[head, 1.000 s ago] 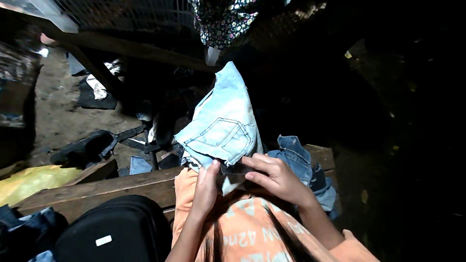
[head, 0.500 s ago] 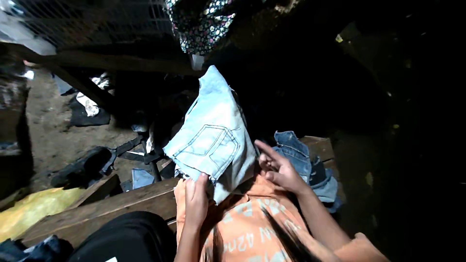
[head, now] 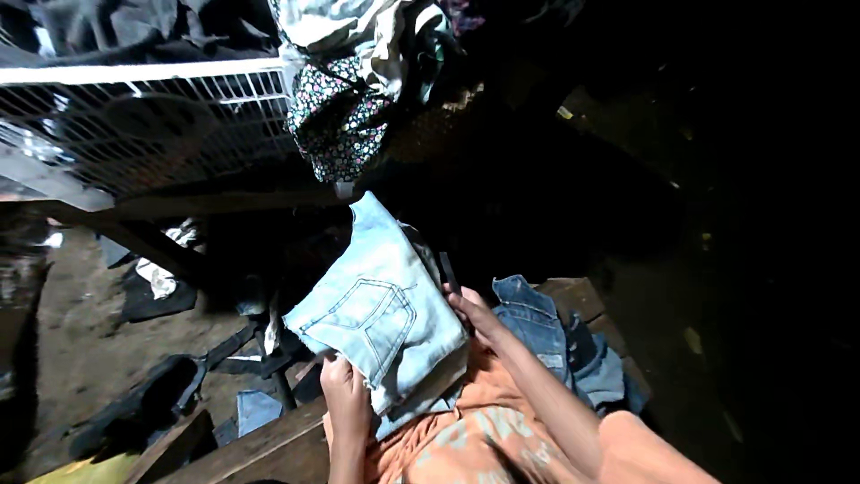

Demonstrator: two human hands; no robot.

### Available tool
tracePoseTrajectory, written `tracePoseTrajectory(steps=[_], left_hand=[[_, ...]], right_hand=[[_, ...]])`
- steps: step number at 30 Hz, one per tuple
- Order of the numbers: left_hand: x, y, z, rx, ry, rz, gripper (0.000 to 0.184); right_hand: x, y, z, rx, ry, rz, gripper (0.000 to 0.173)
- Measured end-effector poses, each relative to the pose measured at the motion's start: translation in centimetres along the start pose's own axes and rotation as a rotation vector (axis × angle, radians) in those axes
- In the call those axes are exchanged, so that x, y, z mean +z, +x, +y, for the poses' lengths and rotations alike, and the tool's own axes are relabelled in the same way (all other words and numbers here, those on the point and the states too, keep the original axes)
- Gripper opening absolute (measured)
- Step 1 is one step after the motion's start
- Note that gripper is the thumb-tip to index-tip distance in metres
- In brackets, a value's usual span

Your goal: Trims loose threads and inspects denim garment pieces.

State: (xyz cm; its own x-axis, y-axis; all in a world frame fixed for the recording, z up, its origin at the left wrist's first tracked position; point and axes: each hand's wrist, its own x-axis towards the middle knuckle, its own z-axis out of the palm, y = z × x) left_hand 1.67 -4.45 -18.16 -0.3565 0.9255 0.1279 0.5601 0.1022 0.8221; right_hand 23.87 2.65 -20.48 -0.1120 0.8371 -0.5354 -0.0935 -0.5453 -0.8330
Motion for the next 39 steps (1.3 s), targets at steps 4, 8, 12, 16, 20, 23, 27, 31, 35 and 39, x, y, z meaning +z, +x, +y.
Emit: tracePoseTrajectory(steps=[4, 8, 12, 16, 20, 23, 27, 31, 35, 39], left_hand=[[-1.6, 1.7, -0.4, 0.033, -0.178, 0.173, 0.039], [-9.7, 3.1, 0.0, -0.037, -0.395, 0.354, 0.021], [-15.0, 2.0, -1.2, -0.067, -0.436, 0.226, 0.011], [-12.1, 2.1, -2.1, 0.106, -0.077, 0.035, 0.052], [-11.6, 3.3, -1.6, 0.256, -0.039, -0.008, 0.054], [-11.8, 3.3, 1.4, 0.282, -0.197, -0.001, 0.036], [-11.0, 3.0, 3.6, 0.306, -0.343, -0.027, 0.02], [-10.7, 5.1, 1.6, 0.426, 0.0, -0.09, 0.051], [-13.3, 5.4, 1.0, 0.316, 0.266, -0.181, 0.056], [-13.6, 4.9, 4.6, 0.305, -0.068, -0.168, 0.035]], right_hand=[[1.8, -1.9, -0.9, -0.1, -0.038, -0.114, 0.045], [4.0, -5.0, -2.4, -0.024, -0.007, -0.452, 0.036], [4.3, -5.2, -1.9, 0.157, 0.167, -0.689, 0.021], [3.8, -3.9, -3.8, 0.144, 0.074, -0.518, 0.021], [3.5, -3.2, -4.3, 0.078, -0.059, -0.358, 0.022], [3.9, -3.1, -4.2, 0.056, -0.053, -0.34, 0.026], [6.3, -3.4, -4.9, -0.026, 0.038, -0.375, 0.057], [9.1, -3.3, -6.9, 0.033, 0.128, -0.174, 0.034], [9.0, -3.6, -7.4, -0.129, 0.027, -0.216, 0.013], [7.2, -4.5, -6.4, -0.549, -0.145, -0.359, 0.007]])
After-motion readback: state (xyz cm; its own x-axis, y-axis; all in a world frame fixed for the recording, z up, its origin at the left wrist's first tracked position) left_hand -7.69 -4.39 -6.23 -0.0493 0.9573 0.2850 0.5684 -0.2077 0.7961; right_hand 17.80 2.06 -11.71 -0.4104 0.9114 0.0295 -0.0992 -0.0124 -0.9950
